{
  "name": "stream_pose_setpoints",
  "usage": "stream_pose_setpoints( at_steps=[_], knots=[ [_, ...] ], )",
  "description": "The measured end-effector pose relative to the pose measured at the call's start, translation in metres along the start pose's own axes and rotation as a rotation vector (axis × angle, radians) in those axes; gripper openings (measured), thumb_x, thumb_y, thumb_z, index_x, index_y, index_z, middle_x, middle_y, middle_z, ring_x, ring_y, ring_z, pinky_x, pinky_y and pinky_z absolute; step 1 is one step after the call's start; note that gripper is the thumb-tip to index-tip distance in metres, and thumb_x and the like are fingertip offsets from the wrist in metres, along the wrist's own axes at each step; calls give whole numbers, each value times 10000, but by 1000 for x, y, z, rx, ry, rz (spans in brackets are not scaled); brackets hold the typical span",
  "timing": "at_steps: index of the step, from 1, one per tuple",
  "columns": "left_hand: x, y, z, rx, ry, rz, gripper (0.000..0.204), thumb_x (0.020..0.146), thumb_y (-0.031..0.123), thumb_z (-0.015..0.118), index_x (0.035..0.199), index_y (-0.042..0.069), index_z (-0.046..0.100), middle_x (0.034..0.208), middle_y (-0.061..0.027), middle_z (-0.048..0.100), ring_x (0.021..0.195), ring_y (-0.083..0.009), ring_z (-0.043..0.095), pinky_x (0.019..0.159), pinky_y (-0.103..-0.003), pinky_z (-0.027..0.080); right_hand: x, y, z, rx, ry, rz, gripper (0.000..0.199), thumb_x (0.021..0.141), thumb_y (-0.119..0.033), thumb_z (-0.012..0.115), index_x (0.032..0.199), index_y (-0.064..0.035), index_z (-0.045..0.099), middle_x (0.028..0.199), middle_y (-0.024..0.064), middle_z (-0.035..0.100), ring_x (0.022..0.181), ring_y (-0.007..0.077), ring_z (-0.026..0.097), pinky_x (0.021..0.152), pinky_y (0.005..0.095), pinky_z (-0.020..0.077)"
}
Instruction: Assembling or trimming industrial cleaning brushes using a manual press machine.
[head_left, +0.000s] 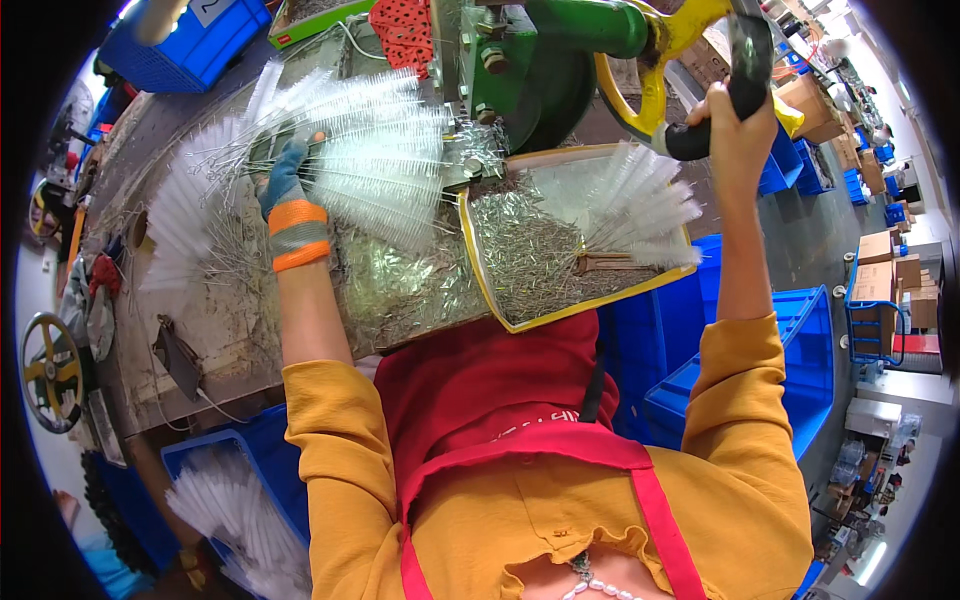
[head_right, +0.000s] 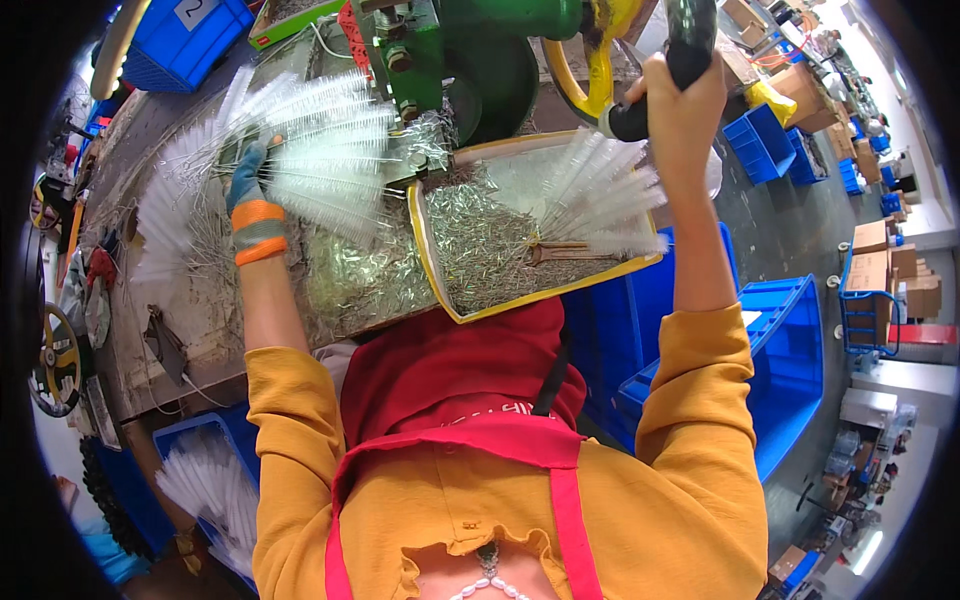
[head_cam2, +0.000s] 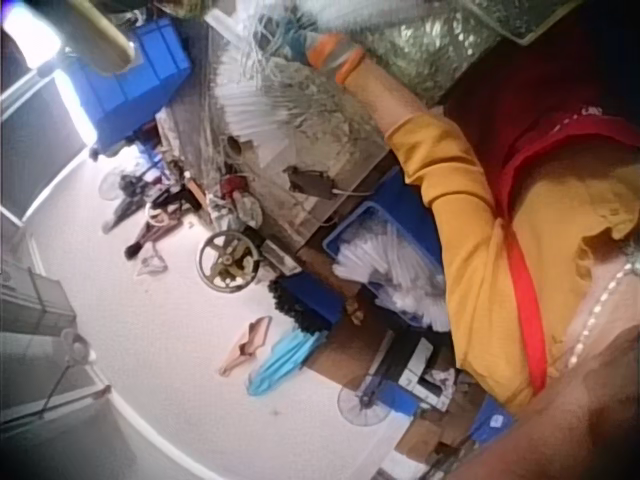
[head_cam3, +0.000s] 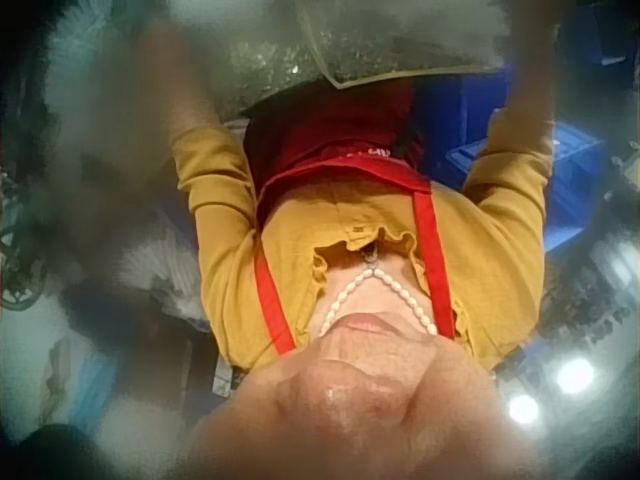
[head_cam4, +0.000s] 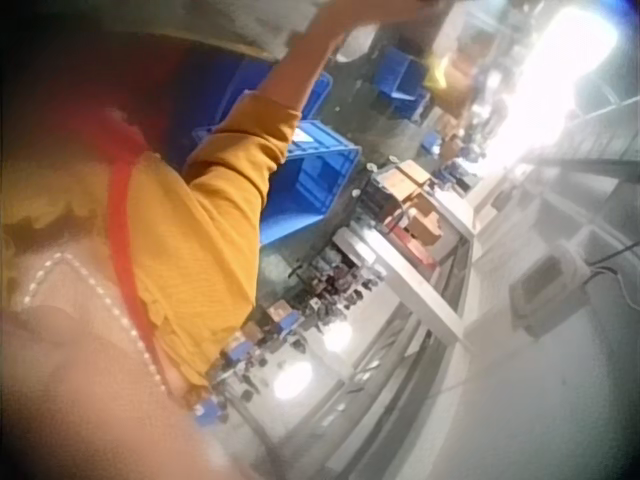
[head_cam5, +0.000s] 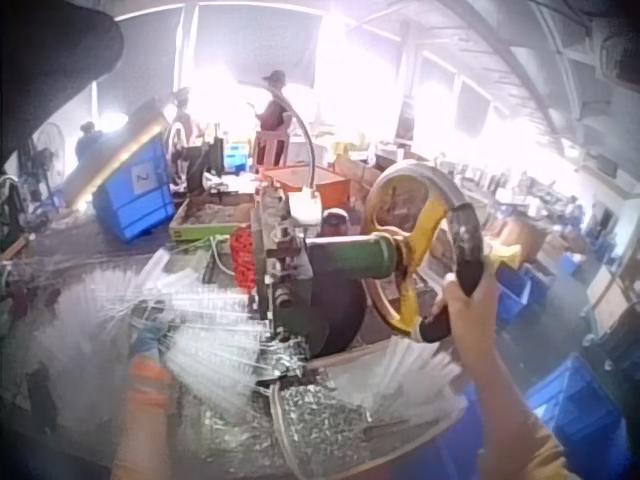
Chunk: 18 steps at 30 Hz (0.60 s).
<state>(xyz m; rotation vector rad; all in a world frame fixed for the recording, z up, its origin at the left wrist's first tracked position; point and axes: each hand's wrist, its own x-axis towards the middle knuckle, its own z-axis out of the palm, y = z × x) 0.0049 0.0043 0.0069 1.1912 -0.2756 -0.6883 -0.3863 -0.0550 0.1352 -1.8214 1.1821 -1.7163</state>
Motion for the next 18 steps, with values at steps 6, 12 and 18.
stream_pose_setpoints(
  at_steps=[6, 12, 18],
  knots=[
    [7, -1, 2, -12, 36, 5, 265, 673, 3, 620, 930, -49, 579, 861, -126, 613, 697, -195, 594, 644, -289, 509, 58, -13, -11, -166, -250, 155, 90, 752, -99, 507, 779, -14, 488, 507, 29, 480, 438, 105, 488, 449, 229, 405],
    [1, 3, 5, -70, 47, 113, 395, 600, -3, 693, 950, -77, 526, 886, -137, 583, 672, -188, 583, 626, -277, 504, 41, -35, -3, -272, -138, 88, 112, 733, -105, 481, 700, 1, 498, 502, 41, 489, 412, 116, 478, 409, 237, 384],
    [-12, 10, 10, -3, 2, 65, 369, 683, -12, 634, 1034, -5, 520, 927, -130, 591, 739, -197, 593, 674, -306, 515, -26, 16, 21, 184, 169, -87, 93, 763, -26, 516, 825, -12, 448, 543, 54, 514, 473, 110, 511, 497, 238, 423]
  ],
)
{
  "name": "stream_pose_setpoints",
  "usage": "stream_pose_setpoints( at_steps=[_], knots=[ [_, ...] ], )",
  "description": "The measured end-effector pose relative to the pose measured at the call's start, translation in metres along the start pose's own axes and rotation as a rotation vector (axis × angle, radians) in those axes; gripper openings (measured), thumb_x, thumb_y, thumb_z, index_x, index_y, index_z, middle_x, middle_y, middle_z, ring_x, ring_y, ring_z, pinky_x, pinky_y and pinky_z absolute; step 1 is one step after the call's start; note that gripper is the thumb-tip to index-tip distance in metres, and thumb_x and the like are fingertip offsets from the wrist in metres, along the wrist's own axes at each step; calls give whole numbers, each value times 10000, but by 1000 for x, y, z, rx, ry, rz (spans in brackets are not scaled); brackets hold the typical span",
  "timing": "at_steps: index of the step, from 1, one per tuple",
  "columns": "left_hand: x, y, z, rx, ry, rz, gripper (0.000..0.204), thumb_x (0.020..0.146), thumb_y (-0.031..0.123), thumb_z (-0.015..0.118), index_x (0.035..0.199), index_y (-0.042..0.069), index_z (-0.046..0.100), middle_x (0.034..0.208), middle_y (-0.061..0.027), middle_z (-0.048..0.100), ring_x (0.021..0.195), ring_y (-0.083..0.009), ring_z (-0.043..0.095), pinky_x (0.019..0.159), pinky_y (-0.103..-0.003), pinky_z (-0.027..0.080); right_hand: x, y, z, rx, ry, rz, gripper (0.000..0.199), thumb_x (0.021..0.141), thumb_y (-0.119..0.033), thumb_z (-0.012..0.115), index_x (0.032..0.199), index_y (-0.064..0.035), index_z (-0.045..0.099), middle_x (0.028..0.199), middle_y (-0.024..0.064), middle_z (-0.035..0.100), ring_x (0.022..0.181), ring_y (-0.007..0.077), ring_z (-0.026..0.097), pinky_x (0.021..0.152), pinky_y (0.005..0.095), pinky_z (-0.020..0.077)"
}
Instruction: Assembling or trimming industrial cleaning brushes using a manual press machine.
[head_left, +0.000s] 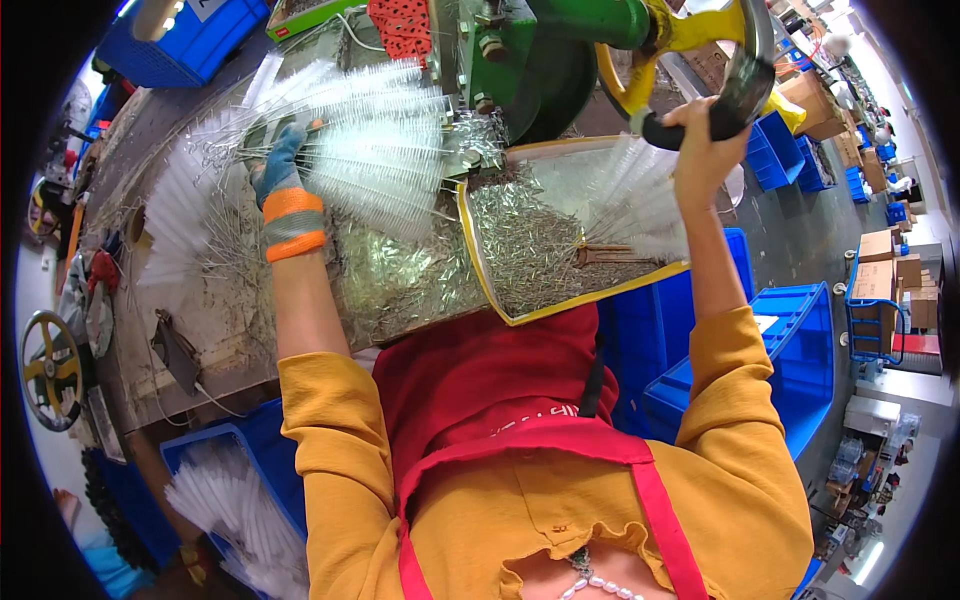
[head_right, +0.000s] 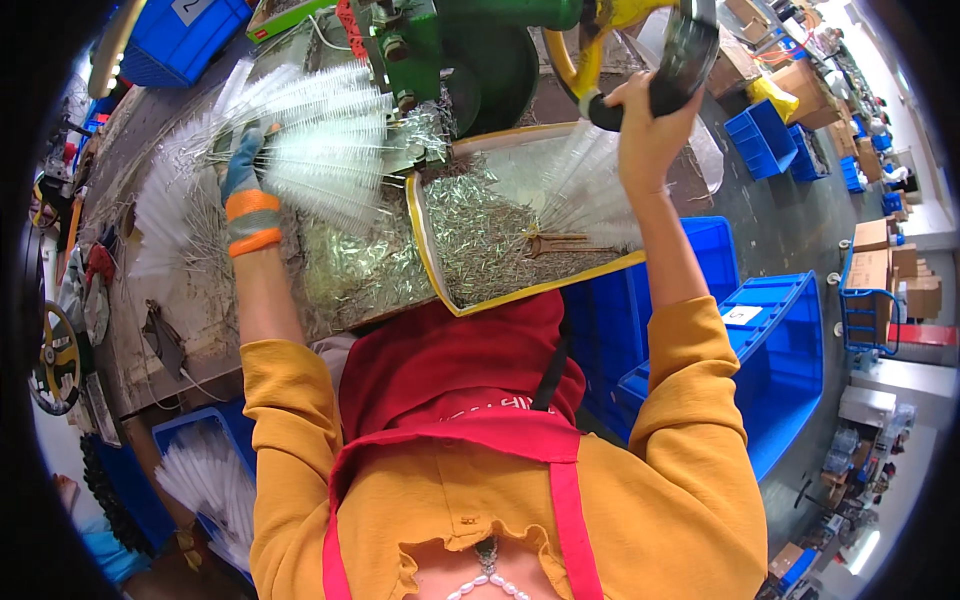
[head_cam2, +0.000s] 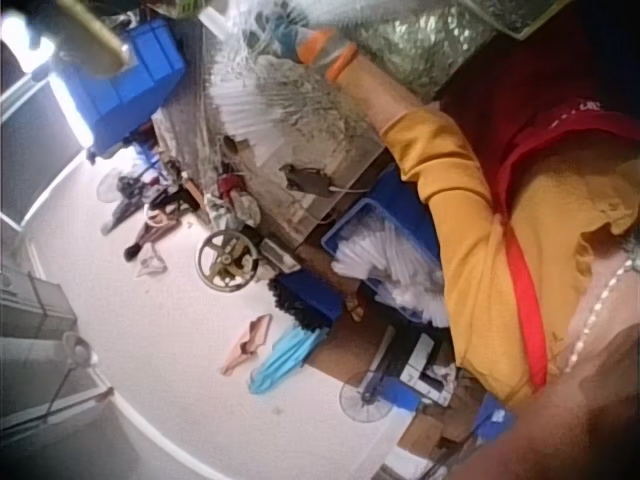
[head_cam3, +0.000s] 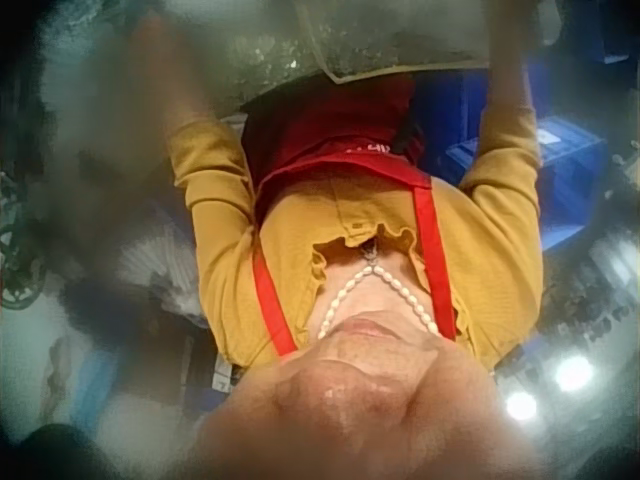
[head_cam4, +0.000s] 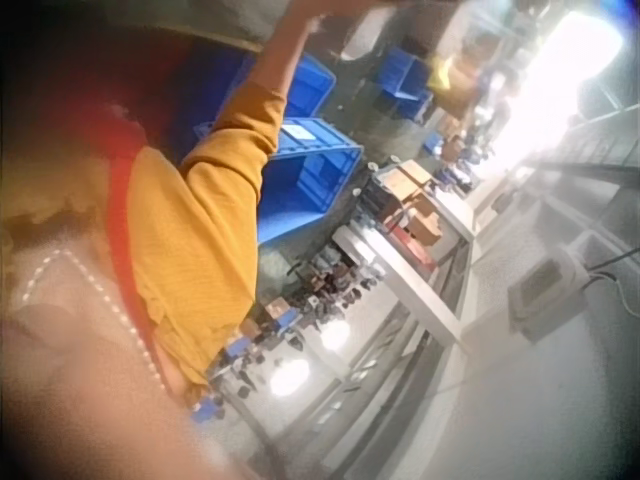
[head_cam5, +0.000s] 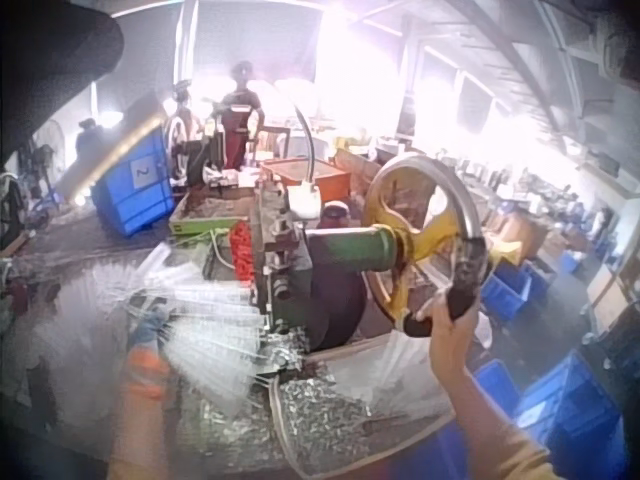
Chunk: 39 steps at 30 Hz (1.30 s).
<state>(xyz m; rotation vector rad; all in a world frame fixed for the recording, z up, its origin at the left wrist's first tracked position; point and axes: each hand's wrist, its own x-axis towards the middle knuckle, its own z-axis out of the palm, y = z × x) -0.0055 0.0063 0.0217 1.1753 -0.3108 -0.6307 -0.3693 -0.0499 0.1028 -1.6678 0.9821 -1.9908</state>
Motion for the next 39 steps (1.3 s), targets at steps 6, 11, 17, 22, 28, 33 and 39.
stream_pose_setpoints(
  at_steps=[6, 11, 17, 22, 28, 33, 39],
  knots=[
    [-3, -13, -6, -167, -311, 32, 566, 661, -58, 638, 1161, 75, 409, 1010, -134, 560, 829, -226, 588, 706, -343, 521, -3, 16, -4, 4, 57, 93, 160, 762, -9, 510, 860, -13, 383, 564, 53, 511, 474, 125, 529, 493, 238, 437],
    [12, -21, -9, -111, -244, 70, 511, 661, -80, 608, 1133, 45, 457, 1007, -138, 568, 810, -233, 595, 721, -333, 517, 5, -4, -4, -82, -17, 91, 155, 745, -6, 510, 848, -8, 394, 560, 61, 516, 464, 132, 535, 491, 238, 445],
    [14, -23, -11, -181, -234, 87, 418, 693, -39, 586, 1099, -32, 489, 969, -140, 587, 797, -227, 595, 730, -311, 506, 53, -20, -17, -309, -264, 99, 104, 704, -71, 517, 744, 14, 472, 503, 72, 520, 439, 136, 534, 459, 249, 440],
    [15, -19, -2, -116, -113, 55, 304, 710, -39, 562, 1013, -62, 543, 939, -152, 594, 802, -216, 592, 730, -299, 501, 86, -34, -6, -357, -379, 239, 99, 753, -91, 501, 695, -10, 495, 505, 29, 470, 415, 110, 480, 422, 244, 403],
    [12, -8, 7, -22, -11, -19, 313, 687, -44, 590, 996, -68, 544, 920, -134, 599, 776, -196, 593, 714, -277, 499, 75, -46, -2, -464, -290, 168, 102, 747, -99, 509, 692, -14, 490, 513, 31, 483, 426, 111, 484, 436, 229, 398],
    [7, -11, 11, -7, 87, 132, 283, 656, -44, 624, 935, -47, 572, 889, -108, 603, 724, -173, 590, 689, -257, 498, -1, -14, 11, -13, 67, 133, 104, 753, -14, 497, 839, 9, 444, 539, 40, 511, 485, 111, 513, 516, 231, 435],
    [8, -10, 13, 49, 147, 38, 285, 646, -27, 640, 927, -17, 588, 877, -91, 604, 731, -170, 585, 681, -252, 493, 26, 0, -21, -196, -117, 103, 81, 756, -14, 494, 817, 9, 445, 546, 56, 513, 481, 118, 520, 503, 235, 439]
  ],
)
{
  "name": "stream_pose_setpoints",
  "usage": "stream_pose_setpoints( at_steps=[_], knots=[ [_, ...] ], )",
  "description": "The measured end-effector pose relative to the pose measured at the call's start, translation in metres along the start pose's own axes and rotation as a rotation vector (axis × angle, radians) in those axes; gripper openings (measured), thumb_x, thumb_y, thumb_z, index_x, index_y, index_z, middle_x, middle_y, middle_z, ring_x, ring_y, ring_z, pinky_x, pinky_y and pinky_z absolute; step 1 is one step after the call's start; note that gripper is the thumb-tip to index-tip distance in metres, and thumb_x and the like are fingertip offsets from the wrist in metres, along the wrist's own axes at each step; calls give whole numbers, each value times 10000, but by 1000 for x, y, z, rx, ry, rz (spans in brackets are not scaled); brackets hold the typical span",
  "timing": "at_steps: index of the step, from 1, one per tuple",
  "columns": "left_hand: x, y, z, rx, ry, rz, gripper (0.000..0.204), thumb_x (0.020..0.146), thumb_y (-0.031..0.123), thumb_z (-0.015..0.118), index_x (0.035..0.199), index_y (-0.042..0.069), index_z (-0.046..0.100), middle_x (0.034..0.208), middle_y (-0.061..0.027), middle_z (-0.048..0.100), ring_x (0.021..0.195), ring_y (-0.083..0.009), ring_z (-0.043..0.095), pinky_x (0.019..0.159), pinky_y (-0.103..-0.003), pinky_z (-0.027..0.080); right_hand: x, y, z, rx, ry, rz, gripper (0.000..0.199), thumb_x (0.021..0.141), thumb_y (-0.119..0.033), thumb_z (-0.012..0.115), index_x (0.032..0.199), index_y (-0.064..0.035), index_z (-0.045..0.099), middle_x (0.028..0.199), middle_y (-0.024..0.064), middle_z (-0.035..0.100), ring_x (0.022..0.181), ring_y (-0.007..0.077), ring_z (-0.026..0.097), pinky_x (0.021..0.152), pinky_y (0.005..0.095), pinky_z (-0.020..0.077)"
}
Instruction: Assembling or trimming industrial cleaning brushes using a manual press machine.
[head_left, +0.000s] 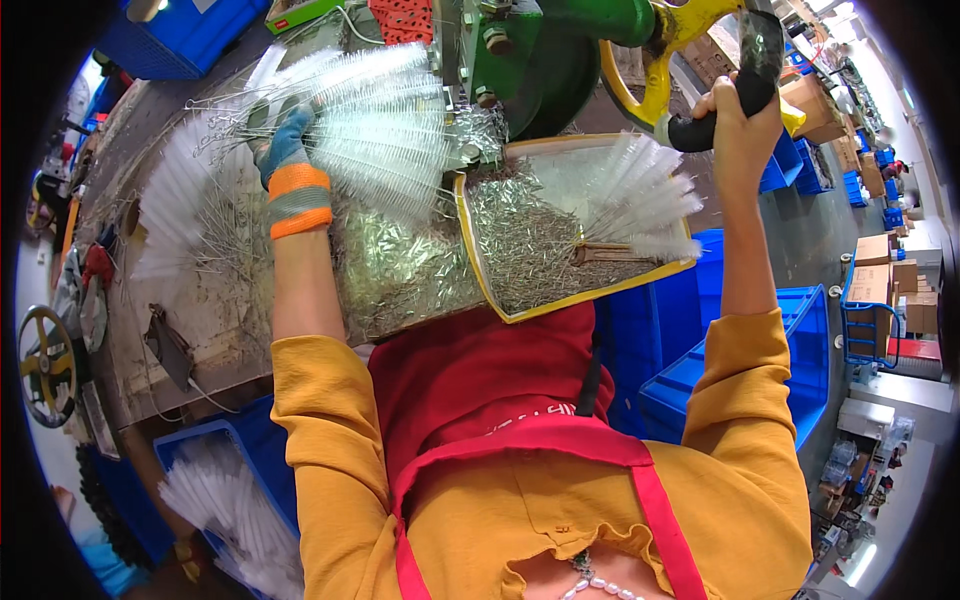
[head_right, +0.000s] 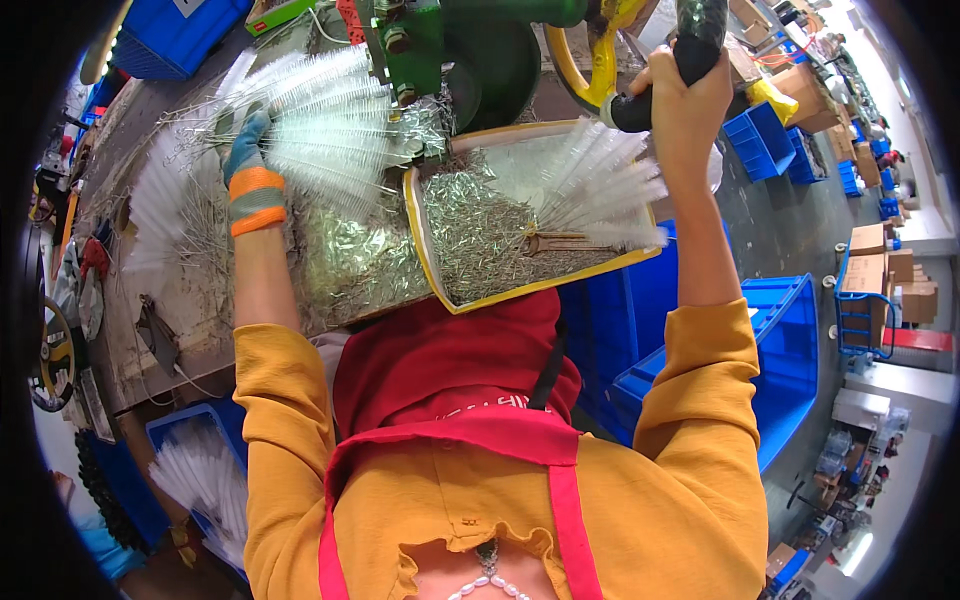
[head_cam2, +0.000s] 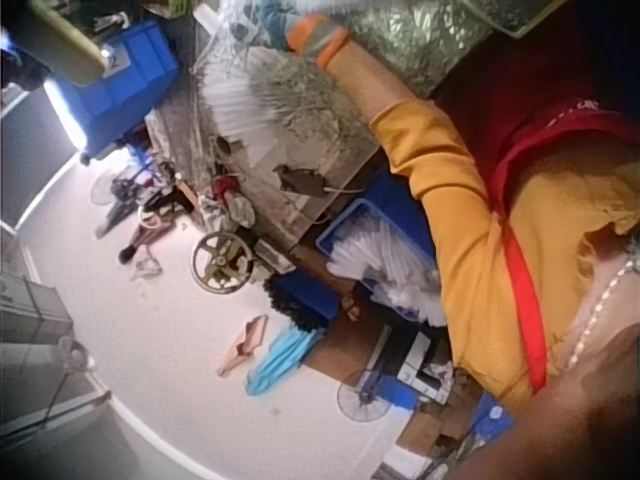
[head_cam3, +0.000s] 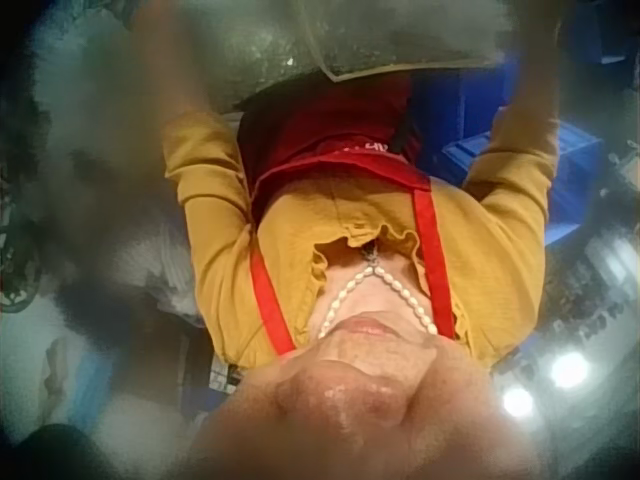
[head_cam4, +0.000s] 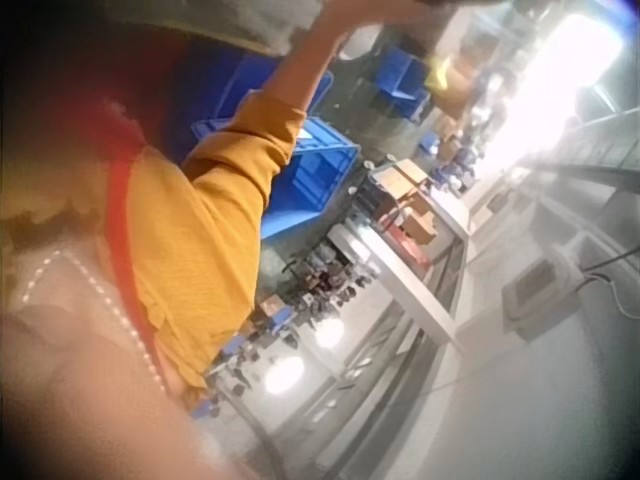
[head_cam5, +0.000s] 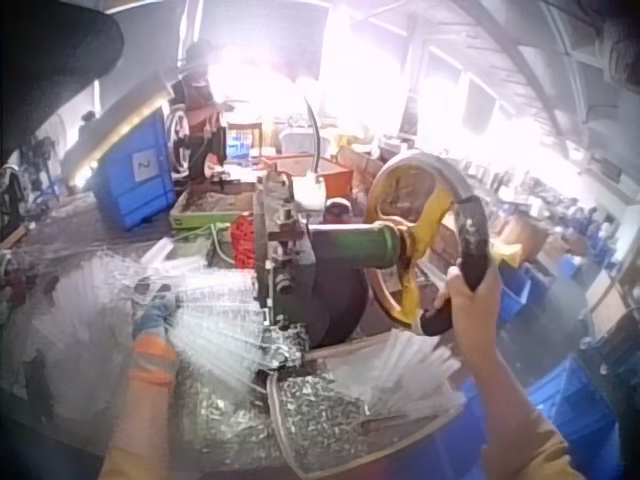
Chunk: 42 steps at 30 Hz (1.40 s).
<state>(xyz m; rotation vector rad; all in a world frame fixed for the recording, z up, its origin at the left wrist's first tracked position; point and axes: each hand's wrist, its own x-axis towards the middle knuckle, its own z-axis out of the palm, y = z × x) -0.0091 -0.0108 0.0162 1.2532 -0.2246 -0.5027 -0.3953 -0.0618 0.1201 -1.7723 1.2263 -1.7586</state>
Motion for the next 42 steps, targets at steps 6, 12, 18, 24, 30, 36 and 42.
stream_pose_setpoints(
  at_steps=[6, 12, 18, 24, 30, 36, 42],
  knots=[
    [7, -4, 6, -73, -13, -53, 290, 646, -12, 646, 931, -9, 591, 873, -87, 604, 735, -170, 582, 683, -254, 492, 37, -44, 2, -128, -183, 144, 66, 753, -64, 500, 767, -3, 482, 543, 27, 476, 450, 114, 498, 452, 238, 420],
    [33, -16, 0, -219, -171, -97, 277, 663, 43, 654, 930, -6, 598, 859, -78, 604, 727, -169, 574, 684, -266, 489, 74, -37, -3, -185, -310, 184, 84, 756, -111, 513, 757, -30, 491, 540, 5, 447, 435, 87, 479, 413, 228, 419],
    [21, -11, 8, -206, -91, -52, 293, 640, 4, 667, 924, -8, 596, 861, -81, 602, 696, -170, 574, 649, -260, 490, 56, -39, -1, -142, -258, 165, 115, 749, -128, 526, 786, -25, 492, 557, 9, 470, 442, 91, 482, 439, 225, 427],
    [8, -8, 8, -158, -43, 147, 311, 591, -33, 693, 883, -35, 586, 850, -94, 600, 667, -160, 570, 611, -252, 492, -26, -17, 27, 187, 117, -28, 111, 745, -4, 501, 826, -7, 425, 564, 59, 515, 495, 126, 528, 520, 231, 442],
    [21, -12, 0, -74, -80, 2, 277, 627, 9, 680, 892, -17, 606, 847, -82, 603, 668, -159, 565, 607, -259, 482, -12, 5, 9, 60, 29, -52, 110, 770, 23, 478, 843, 0, 399, 567, 75, 516, 475, 134, 522, 518, 240, 445],
    [14, 0, -9, 27, -76, -150, 283, 656, 72, 678, 926, 11, 615, 864, -55, 611, 742, -159, 568, 673, -262, 473, -28, -4, 31, 246, 220, 21, 168, 723, 9, 502, 859, -5, 405, 596, 64, 507, 458, 133, 523, 501, 239, 442],
    [7, 4, -13, -38, -87, -78, 306, 642, 40, 685, 936, 13, 602, 863, -71, 610, 746, -166, 571, 684, -270, 481, 9, 1, -4, -28, 13, 4, 144, 699, -35, 507, 819, 17, 446, 567, 61, 501, 450, 139, 529, 459, 238, 434]
  ],
)
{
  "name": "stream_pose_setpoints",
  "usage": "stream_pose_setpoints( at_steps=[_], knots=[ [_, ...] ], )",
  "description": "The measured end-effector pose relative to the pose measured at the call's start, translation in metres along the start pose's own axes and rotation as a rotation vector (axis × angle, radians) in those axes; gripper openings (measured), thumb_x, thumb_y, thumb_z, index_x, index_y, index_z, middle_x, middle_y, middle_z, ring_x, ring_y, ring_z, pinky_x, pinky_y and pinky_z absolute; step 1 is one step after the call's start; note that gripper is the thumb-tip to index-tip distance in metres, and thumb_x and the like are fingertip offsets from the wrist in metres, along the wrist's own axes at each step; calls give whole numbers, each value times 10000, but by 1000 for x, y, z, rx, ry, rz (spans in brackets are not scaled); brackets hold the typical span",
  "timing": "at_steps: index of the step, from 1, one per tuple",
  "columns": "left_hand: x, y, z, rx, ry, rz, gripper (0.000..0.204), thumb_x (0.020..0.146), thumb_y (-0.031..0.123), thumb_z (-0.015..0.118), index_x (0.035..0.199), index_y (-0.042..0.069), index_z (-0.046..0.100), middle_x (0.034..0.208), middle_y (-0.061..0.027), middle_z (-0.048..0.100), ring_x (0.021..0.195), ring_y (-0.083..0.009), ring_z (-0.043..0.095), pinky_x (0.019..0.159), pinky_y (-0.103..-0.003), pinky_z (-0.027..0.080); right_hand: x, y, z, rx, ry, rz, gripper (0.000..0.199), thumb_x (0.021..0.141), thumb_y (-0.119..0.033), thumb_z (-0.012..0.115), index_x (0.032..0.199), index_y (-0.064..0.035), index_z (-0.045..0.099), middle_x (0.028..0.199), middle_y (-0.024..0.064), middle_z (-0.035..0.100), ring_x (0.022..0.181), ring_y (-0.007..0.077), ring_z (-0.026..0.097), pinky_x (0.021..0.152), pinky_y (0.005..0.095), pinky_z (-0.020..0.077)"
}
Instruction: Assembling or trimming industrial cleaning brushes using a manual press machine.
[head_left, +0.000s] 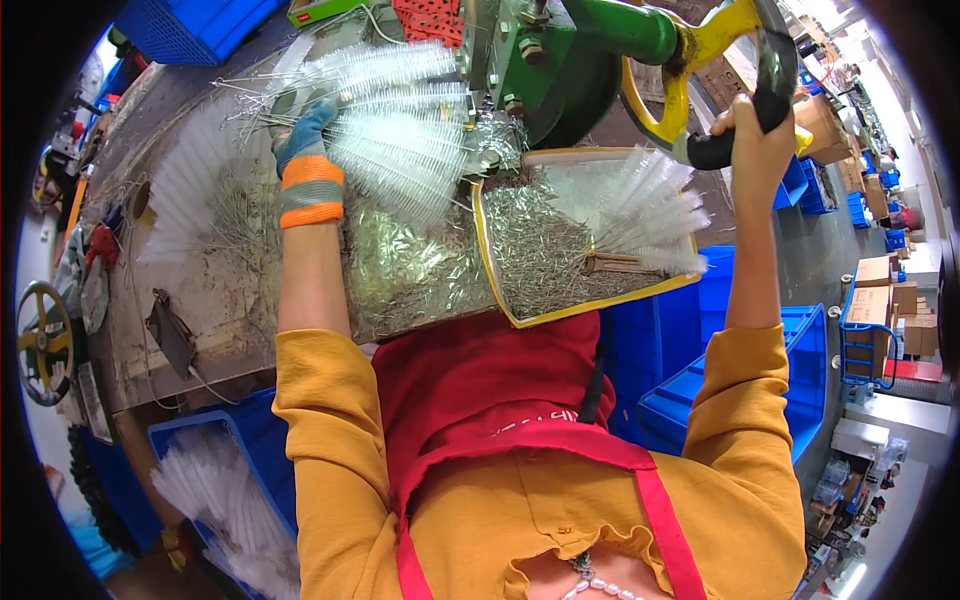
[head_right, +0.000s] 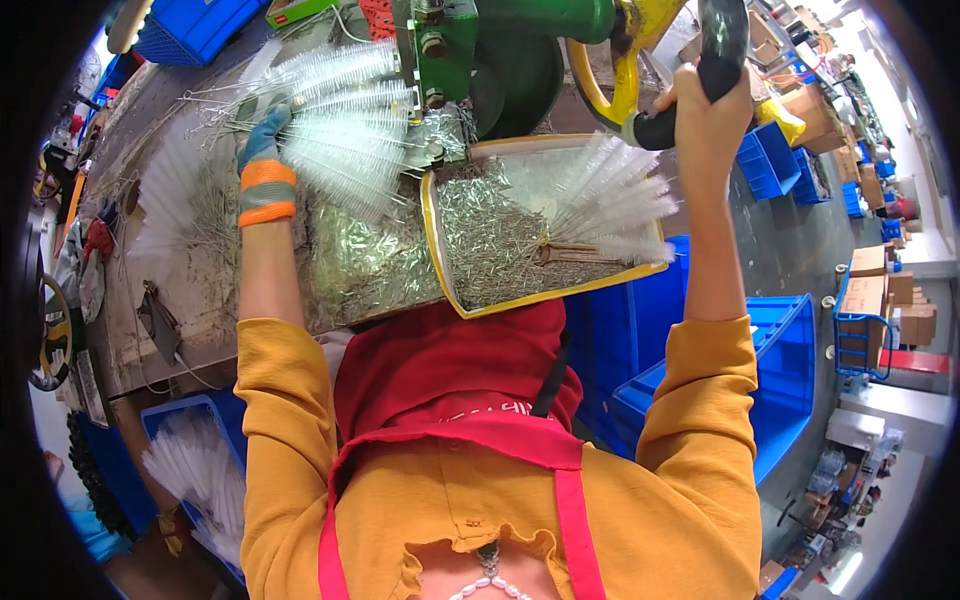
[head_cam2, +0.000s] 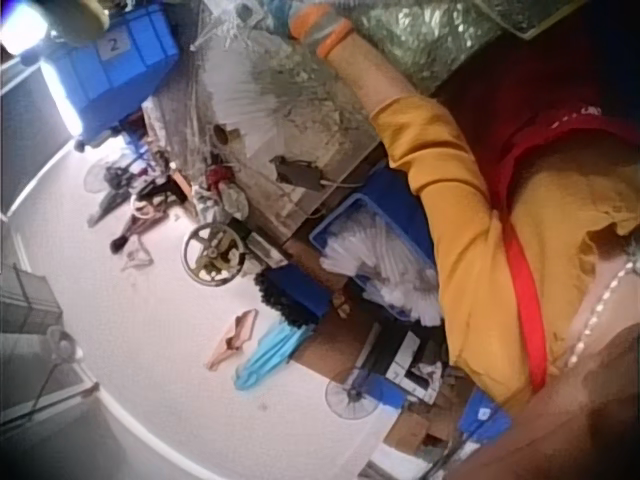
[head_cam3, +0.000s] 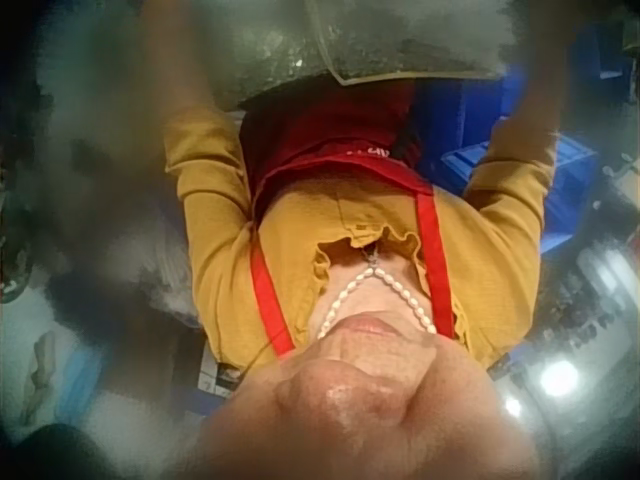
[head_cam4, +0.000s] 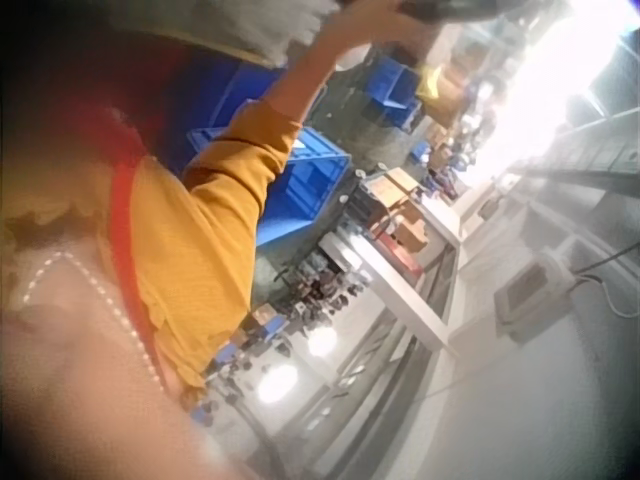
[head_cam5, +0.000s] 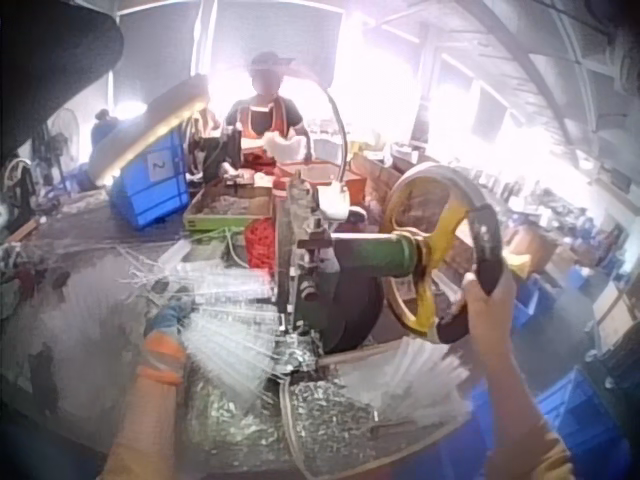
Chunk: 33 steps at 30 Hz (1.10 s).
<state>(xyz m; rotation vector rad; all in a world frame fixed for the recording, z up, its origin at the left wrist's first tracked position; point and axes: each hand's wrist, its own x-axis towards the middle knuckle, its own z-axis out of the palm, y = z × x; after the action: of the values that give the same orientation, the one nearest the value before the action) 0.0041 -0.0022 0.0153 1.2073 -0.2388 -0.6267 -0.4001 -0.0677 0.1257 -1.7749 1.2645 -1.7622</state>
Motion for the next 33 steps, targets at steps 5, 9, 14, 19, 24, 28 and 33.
stream_pose_setpoints(
  at_steps=[5, 9, 14, 19, 24, 28, 33],
  knots=[
    [1, -3, 2, -5, 11, 53, 322, 642, 28, 684, 950, 9, 591, 859, -77, 608, 746, -168, 573, 685, -271, 484, 44, -29, -2, -75, -241, 58, 119, 704, -105, 516, 701, 13, 503, 510, 43, 489, 418, 123, 509, 418, 258, 423],
    [2, -5, 4, 3, 13, 77, 335, 642, 19, 683, 961, 6, 582, 856, -82, 607, 746, -169, 574, 686, -272, 485, 28, -57, 11, -193, -237, 180, 77, 752, -79, 507, 757, -7, 480, 530, 26, 466, 430, 119, 476, 467, 240, 423],
    [3, -5, 9, 64, -46, 84, 352, 642, 7, 682, 975, 2, 571, 852, -89, 605, 747, -170, 577, 687, -274, 488, -36, -18, 35, 201, 181, 105, 175, 729, -9, 531, 852, -1, 407, 568, 57, 516, 476, 134, 522, 505, 241, 432],
    [-7, -1, -5, -263, -436, -74, 388, 654, 18, 678, 1017, 3, 541, 849, -91, 601, 729, -165, 584, 679, -268, 493, -34, 13, 24, 141, 106, -45, 170, 767, 16, 500, 883, -9, 379, 599, 66, 506, 488, 132, 533, 508, 249, 444],
    [-3, -4, -9, 27, -365, 56, 349, 661, 32, 672, 981, -24, 543, 848, -79, 605, 691, -166, 594, 622, -277, 513, -37, 9, 30, 274, 150, -41, 175, 771, -2, 507, 889, -10, 378, 589, 67, 503, 475, 134, 531, 502, 242, 443],
    [5, -13, -8, -50, -263, 44, 311, 662, 26, 661, 957, 16, 562, 843, -80, 605, 692, -179, 594, 619, -280, 518, -32, 4, 23, 138, 70, 16, 143, 766, 9, 492, 867, -4, 391, 568, 69, 514, 480, 134, 534, 511, 241, 446],
    [11, -22, -11, -240, -267, -108, 316, 693, 36, 631, 1000, 11, 561, 960, -85, 592, 828, -191, 577, 751, -315, 487, -9, -10, 5, -30, -14, 33, 93, 766, -18, 492, 836, 4, 435, 547, 63, 510, 473, 122, 519, 503, 246, 441]
  ],
)
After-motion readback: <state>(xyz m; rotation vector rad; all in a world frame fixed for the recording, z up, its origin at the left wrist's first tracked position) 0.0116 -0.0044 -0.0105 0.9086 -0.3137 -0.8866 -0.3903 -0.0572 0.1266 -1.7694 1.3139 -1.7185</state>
